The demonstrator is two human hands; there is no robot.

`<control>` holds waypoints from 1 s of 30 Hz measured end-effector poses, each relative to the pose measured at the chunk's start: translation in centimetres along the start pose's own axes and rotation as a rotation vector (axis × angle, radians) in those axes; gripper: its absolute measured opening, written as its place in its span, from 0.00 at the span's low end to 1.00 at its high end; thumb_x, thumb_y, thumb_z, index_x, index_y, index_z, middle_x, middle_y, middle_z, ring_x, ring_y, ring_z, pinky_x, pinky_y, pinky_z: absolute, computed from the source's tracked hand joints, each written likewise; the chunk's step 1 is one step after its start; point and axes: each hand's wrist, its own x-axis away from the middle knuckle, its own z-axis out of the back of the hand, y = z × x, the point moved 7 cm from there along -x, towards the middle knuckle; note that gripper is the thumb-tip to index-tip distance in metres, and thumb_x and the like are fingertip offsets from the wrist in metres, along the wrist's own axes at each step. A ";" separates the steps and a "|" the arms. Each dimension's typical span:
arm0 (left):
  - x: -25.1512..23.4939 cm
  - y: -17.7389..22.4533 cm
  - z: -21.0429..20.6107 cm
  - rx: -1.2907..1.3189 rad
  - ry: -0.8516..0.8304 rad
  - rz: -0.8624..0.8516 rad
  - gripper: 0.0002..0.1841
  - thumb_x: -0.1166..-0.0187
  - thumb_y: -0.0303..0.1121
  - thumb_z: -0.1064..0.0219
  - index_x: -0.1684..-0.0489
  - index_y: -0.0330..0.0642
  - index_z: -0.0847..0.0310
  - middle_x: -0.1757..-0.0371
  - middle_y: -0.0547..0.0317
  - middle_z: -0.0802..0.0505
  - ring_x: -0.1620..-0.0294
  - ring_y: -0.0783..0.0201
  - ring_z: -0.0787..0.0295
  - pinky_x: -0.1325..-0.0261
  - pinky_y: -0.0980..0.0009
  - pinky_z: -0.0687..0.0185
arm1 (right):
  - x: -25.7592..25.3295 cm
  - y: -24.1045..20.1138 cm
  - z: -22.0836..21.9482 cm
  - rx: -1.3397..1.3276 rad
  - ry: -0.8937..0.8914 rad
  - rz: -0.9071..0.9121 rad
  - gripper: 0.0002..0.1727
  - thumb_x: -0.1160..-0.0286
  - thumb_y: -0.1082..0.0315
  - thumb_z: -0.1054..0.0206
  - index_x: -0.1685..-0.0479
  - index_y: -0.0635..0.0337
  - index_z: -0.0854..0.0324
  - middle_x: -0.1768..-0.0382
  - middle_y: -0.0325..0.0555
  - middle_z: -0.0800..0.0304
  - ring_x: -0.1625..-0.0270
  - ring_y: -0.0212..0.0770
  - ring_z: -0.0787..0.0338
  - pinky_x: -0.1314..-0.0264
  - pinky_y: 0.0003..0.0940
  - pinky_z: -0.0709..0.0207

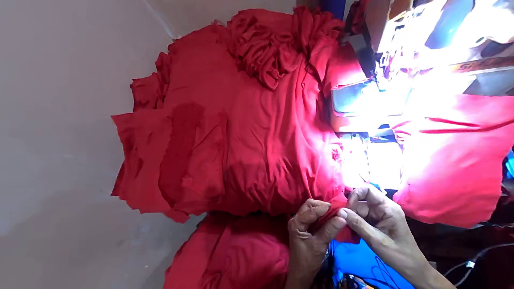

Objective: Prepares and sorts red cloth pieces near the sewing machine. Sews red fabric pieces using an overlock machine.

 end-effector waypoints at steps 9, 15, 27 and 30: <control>-3.2 6.2 1.8 -0.251 -0.365 -0.149 0.08 0.18 0.37 0.32 0.56 0.45 0.09 0.58 0.72 0.10 0.53 0.86 0.16 0.47 0.88 0.20 | 0.6 -1.4 -1.6 0.104 -0.362 -0.084 0.10 0.24 0.74 0.33 0.53 0.76 0.19 0.73 0.31 0.16 0.70 0.10 0.26 0.65 0.07 0.34; -3.6 6.5 2.8 -0.305 -0.308 -0.164 0.10 0.14 0.39 0.36 0.53 0.46 0.09 0.57 0.73 0.09 0.52 0.85 0.15 0.44 0.85 0.19 | 0.7 -0.9 -1.0 0.128 -0.287 0.064 0.07 0.27 0.69 0.29 0.60 0.65 0.17 0.76 0.29 0.15 0.71 0.11 0.21 0.66 0.06 0.28; -9.1 8.4 -1.0 -0.409 -0.344 -0.420 0.09 0.16 0.36 0.34 0.54 0.43 0.08 0.60 0.71 0.11 0.56 0.85 0.17 0.50 0.88 0.19 | -2.4 -3.3 1.5 0.402 -0.066 0.230 0.13 0.31 0.55 0.25 0.69 0.55 0.15 0.64 0.36 0.16 0.60 0.14 0.22 0.63 0.06 0.32; -13.8 8.6 -3.9 -0.426 -0.457 -0.455 0.06 0.22 0.27 0.30 0.58 0.37 0.06 0.61 0.65 0.08 0.57 0.80 0.14 0.52 0.83 0.17 | -5.0 -4.9 2.9 0.352 -0.007 0.234 0.11 0.30 0.58 0.25 0.65 0.57 0.14 0.57 0.32 0.10 0.51 0.15 0.14 0.53 0.10 0.18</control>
